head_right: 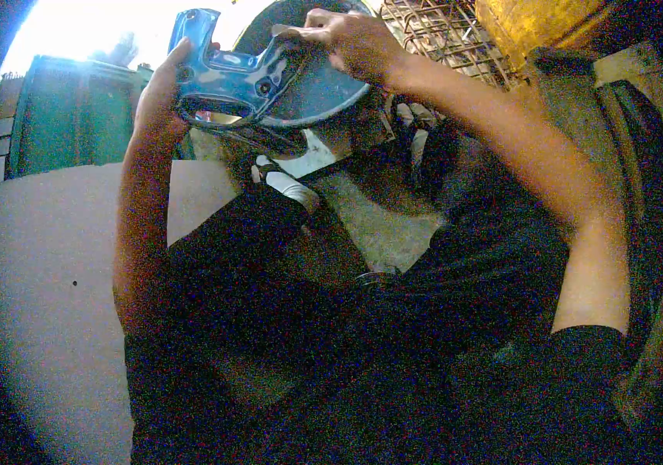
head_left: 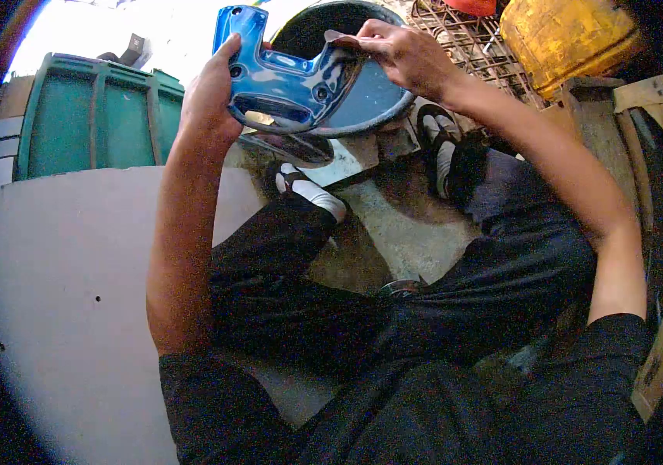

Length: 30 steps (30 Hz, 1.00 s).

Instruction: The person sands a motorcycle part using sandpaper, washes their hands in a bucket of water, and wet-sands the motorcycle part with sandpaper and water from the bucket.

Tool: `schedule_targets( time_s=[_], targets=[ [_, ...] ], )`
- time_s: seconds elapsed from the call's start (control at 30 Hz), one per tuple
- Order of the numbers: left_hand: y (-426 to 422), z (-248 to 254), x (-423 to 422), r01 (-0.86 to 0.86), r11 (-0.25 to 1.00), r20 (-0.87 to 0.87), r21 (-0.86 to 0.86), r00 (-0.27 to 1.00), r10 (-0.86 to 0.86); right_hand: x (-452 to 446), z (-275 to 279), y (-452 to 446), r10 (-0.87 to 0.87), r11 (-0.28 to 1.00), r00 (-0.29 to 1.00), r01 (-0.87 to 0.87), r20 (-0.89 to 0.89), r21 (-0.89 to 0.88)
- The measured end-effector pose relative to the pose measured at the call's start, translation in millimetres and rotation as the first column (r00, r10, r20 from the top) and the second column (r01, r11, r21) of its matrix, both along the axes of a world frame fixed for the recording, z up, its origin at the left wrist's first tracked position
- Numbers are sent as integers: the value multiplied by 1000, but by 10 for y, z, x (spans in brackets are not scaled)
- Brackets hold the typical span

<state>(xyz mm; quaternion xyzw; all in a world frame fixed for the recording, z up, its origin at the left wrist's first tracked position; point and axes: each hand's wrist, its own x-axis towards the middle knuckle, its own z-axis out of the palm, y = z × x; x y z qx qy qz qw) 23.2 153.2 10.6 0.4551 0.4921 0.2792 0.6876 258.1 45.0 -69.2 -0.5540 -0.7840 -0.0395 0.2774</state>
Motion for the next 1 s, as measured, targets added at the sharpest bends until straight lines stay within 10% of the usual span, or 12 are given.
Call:
schedule_targets(
  time_s=[1.0],
  targets=[
    [-56,153,-9,-24,999,-48,38,999,25,-154,-30,27,36,993,998,-30,-53,110]
  ],
)
